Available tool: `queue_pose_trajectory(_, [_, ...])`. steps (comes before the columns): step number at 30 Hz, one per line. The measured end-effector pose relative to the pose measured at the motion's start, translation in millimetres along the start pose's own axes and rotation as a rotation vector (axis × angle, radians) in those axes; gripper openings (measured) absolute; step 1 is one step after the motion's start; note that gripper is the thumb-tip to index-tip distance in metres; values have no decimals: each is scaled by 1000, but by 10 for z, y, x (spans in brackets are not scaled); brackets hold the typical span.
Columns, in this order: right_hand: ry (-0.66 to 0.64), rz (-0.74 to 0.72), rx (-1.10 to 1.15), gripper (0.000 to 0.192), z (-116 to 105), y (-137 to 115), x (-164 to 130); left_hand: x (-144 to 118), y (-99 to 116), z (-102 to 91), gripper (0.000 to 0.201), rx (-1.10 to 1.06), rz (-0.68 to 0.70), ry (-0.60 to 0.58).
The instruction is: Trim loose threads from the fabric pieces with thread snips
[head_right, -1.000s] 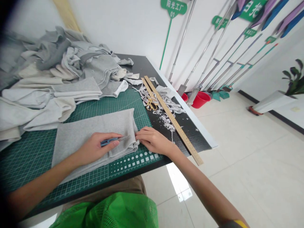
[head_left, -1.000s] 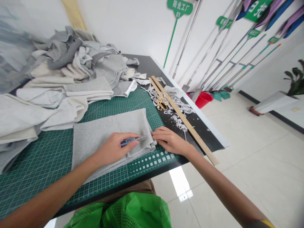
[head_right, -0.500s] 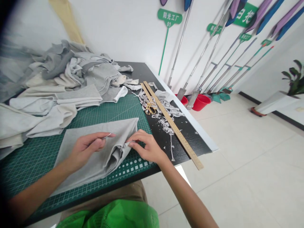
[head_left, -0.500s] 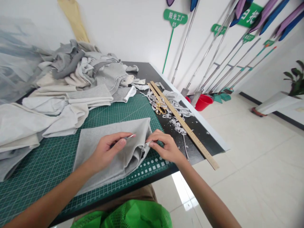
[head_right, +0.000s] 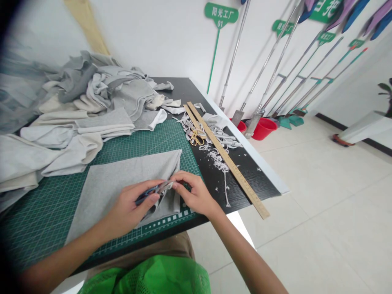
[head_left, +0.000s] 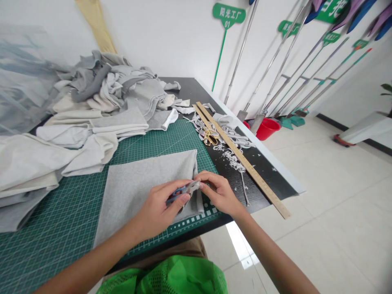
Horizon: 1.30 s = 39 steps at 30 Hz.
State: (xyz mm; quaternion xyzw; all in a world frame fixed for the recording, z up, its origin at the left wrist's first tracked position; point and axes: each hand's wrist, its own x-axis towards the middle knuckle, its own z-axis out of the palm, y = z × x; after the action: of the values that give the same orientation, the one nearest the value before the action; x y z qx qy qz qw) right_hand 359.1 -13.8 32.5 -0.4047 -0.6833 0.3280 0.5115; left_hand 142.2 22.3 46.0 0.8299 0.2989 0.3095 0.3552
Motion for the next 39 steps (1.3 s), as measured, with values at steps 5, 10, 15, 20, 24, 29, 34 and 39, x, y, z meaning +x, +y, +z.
queue_pose_trajectory(5, [16, 14, 3, 10, 15, 15, -37, -25, -60, 35, 32, 10, -3, -4])
queue_pose_trajectory(10, [23, -39, -10, 7, 41, 28, -58, -60, -133, 97, 37, 22, 29, -43])
queue_pose_trajectory(15, [95, -61, 3, 3, 49, 11, -42, -50, -150, 114, 37, 11, 38, -60])
queue_pose_trajectory(20, [178, -8, 29, 4, 46, -6, -53, -62, -150, 94, 37, -1, 57, -29])
queue_pose_trajectory(24, [260, 56, 50, 7, 50, -15, -82, -79, -139, 64, 41, 16, 103, 6])
queue_pose_trajectory(29, [231, 83, 132, 11, 53, -17, -88, -39, -48, -24, 46, 105, 188, 13])
queue_pose_trajectory(34, [176, 121, 206, 14, 34, -32, -72, 21, 33, -114, 51, 215, 299, -22])
queue_pose_trajectory(39, [148, 210, 288, 16, 21, -63, -61, 65, 32, -116, 54, 225, 343, -64])
